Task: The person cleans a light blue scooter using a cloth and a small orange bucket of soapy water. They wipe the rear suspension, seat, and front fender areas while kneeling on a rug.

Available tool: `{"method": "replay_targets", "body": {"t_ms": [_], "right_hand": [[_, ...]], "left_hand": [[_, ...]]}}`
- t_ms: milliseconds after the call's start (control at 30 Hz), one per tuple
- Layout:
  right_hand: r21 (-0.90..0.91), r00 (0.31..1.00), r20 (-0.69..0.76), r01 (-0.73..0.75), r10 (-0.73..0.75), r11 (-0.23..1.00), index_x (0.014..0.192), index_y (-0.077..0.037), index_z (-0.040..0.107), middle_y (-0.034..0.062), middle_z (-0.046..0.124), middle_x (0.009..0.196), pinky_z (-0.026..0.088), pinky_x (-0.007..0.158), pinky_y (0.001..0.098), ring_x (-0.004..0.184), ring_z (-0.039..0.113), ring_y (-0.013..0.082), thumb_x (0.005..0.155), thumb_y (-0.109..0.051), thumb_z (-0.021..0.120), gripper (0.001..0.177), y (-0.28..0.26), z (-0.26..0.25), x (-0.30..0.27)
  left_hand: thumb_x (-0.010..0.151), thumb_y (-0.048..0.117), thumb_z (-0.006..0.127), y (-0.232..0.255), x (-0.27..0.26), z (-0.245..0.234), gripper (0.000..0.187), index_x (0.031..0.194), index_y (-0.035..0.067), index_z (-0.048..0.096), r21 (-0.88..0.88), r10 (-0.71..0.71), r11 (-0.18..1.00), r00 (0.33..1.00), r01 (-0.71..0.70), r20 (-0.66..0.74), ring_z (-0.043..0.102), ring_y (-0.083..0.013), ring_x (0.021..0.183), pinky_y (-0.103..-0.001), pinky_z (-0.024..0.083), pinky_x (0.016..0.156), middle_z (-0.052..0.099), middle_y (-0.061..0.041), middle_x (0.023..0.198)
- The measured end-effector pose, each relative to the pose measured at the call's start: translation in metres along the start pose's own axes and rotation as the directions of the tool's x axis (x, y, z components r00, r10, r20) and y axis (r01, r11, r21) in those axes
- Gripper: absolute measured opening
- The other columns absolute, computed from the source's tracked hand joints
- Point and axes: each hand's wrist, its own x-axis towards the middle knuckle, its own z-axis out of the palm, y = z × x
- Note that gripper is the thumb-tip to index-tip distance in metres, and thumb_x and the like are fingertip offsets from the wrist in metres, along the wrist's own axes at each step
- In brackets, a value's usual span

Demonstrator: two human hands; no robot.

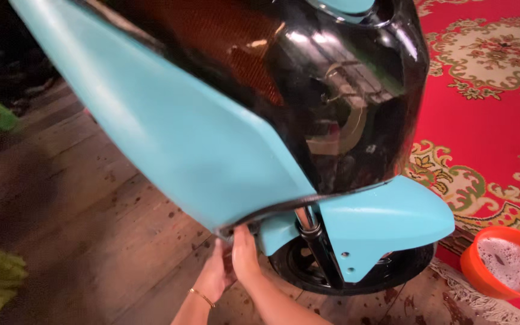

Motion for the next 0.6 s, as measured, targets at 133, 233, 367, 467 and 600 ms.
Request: {"method": "replay_targets", "body": {"t_ms": [133,233,367,467,600], "right_hand": [[0.074,0.987,0.161,-0.036,0.024,0.997,0.141,-0.005,0.058,0.0105,0.068,0.103,0.049,0.088,0.0315,0.094,0.058,0.017,0.103,-0.028,0.055,0.045,-0.086,-0.035,-0.077],[0.034,0.936,0.347,0.045,-0.054,0.998,0.127,-0.005,0.06,0.0094,0.068,0.101,0.052,0.077,0.0285,0.091,0.061,0.0146,0.089,-0.011,0.062,0.039,-0.145,-0.069,-0.115],[-0.288,0.932,0.335,0.237,-0.134,0.928,0.119,-0.005,0.063,0.0089,0.07,0.099,0.057,0.067,0.0317,0.08,0.068,0.0184,0.089,-0.007,0.063,0.03,-0.191,-0.119,-0.119],[-0.389,0.96,0.252,0.217,-0.124,0.895,0.121,-0.005,0.06,0.0116,0.073,0.09,0.058,0.072,0.0337,0.08,0.072,0.0217,0.087,-0.008,0.062,0.033,-0.204,-0.152,-0.124],[-0.421,0.977,0.215,0.082,0.012,0.903,0.122,-0.004,0.057,0.0158,0.075,0.089,0.06,0.08,0.0332,0.094,0.079,0.0235,0.086,-0.005,0.058,0.036,-0.202,-0.18,-0.123]], "left_hand": [[0.097,0.059,0.042,0.004,-0.028,0.001,0.055,0.119,0.014,0.066,-0.23,-0.035,0.971,0.988,0.068,0.148,0.069,-0.0227,0.098,-0.044,0.055,0.085,0.073,-0.004,0.109],[0.103,0.034,0.065,-0.003,-0.042,0.006,0.031,0.117,0.006,0.066,-0.244,0.107,0.97,0.87,0.015,0.481,0.071,-0.0233,0.092,-0.041,0.057,0.083,0.074,-0.009,0.105],[0.097,0.03,0.067,0.026,-0.087,0.052,0.037,0.117,0.0,0.075,0.43,0.425,0.8,0.901,-0.419,0.089,0.069,-0.0232,0.084,-0.037,0.057,0.077,0.079,-0.01,0.098],[0.105,0.028,0.057,0.043,-0.122,0.092,0.033,0.116,-0.002,0.067,0.596,0.86,0.295,0.479,-0.747,0.175,0.066,-0.0352,0.095,-0.039,0.054,0.085,0.072,-0.019,0.106],[0.114,0.017,0.045,0.018,-0.087,0.141,0.033,0.134,-0.008,0.053,0.394,0.884,0.029,0.208,-0.918,0.419,0.052,-0.0438,0.129,-0.044,0.039,0.107,0.055,-0.03,0.143]]}}
